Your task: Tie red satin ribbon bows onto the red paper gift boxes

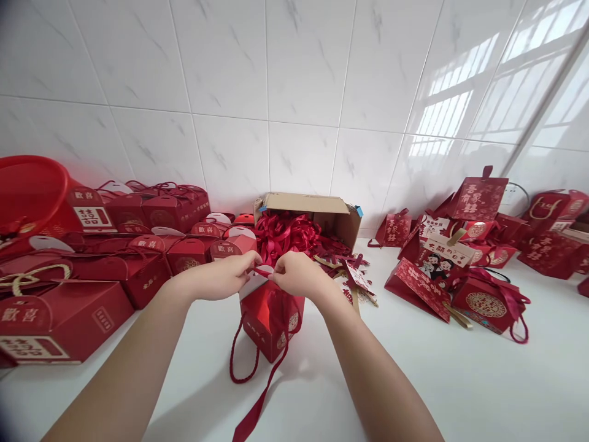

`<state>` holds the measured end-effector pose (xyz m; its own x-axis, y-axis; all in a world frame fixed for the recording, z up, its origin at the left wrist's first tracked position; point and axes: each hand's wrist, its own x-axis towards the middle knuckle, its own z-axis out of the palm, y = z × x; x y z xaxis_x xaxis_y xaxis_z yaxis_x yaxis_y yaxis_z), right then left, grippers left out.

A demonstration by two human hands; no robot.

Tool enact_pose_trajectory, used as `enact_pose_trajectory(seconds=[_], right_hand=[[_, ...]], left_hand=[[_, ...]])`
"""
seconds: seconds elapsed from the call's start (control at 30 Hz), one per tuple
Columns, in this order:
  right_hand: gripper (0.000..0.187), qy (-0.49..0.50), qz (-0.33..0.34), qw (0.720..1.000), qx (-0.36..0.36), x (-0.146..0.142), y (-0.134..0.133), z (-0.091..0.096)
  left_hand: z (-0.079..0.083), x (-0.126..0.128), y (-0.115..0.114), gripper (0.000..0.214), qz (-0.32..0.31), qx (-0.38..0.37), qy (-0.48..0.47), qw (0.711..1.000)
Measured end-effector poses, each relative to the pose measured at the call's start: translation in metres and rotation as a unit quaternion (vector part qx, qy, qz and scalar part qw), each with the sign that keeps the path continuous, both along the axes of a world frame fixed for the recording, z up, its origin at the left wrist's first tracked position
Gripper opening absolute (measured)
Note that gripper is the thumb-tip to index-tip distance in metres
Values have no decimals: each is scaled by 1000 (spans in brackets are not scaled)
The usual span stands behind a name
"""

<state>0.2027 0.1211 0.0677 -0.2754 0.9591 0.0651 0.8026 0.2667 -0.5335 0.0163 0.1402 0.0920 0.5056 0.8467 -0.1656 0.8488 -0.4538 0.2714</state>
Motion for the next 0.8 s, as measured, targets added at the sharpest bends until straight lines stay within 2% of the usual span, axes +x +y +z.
enact_pose_trajectory(seconds=[0.27,0.43,0.67,0.8], right_hand=[[14,-29,-23,999,-26,-1,1,-1],[15,-25,-15,999,-14,-4,0,-1],[19,-16,35,999,5,-6,-1,-2],[19,-19,39,999,7,-4,-1,-1]], left_hand=[[1,-2,-1,10,3,-7,-7,1000],[0,-4,0,14,6,-26,-16,1000],[1,-1,-2,25,2,-93,-79,992],[1,1,-1,22,18,-147,-115,982]])
